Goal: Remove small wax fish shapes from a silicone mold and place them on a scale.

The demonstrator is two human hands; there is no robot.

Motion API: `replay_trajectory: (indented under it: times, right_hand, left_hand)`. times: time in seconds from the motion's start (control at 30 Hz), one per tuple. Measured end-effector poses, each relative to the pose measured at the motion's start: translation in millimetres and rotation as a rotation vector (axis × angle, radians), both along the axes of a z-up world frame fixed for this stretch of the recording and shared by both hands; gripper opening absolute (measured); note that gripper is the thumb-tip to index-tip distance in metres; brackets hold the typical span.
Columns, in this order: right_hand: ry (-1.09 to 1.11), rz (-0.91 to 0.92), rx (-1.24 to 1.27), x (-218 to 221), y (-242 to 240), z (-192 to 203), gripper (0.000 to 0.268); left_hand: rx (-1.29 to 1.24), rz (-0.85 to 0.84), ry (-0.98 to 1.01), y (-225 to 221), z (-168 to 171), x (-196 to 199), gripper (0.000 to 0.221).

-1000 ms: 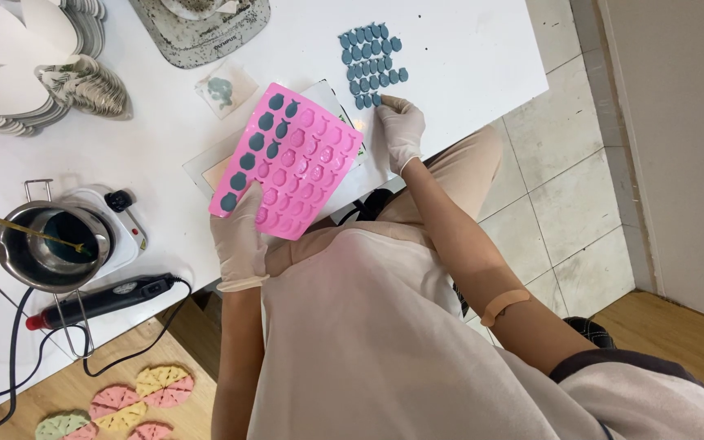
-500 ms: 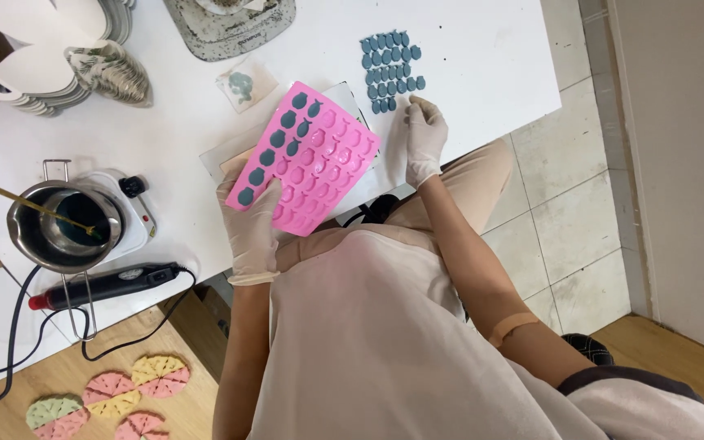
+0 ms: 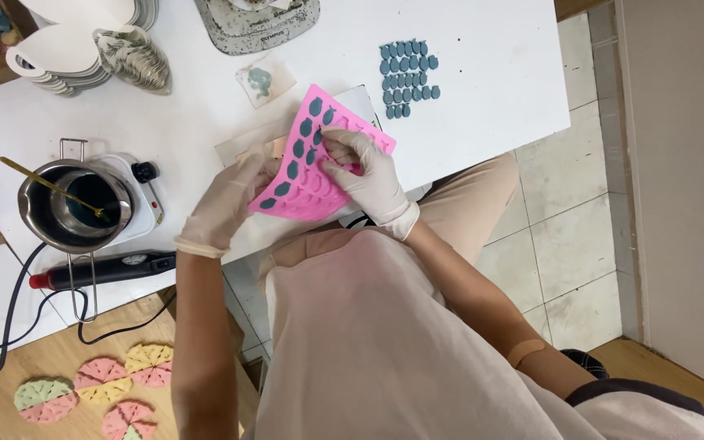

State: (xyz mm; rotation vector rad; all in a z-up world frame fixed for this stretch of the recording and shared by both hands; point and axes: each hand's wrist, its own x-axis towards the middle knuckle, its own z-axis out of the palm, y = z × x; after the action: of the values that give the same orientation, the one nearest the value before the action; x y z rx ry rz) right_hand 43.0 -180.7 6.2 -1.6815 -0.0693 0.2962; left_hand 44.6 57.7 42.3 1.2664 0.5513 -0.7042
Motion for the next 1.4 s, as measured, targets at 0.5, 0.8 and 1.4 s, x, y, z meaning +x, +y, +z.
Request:
replay_trajectory:
  times: [0.5,0.8,1.4]
  right_hand:
    - [-0.323,0.126,-0.195,7,2,13,0.045]
    - [-0.251,0.043,-0.202,8,5,9,0.039]
    - [-0.116,0.052,-0.154,13,4,18,0.033]
  left_hand:
    - [0.124,-0.174,-0.144,-25,-23,20,0.040]
    - [0.062,-0.175,-0.196,-27,-31,20,0.041]
    - [0.092,-0.232,-0.150,-25,-17,23,0.046]
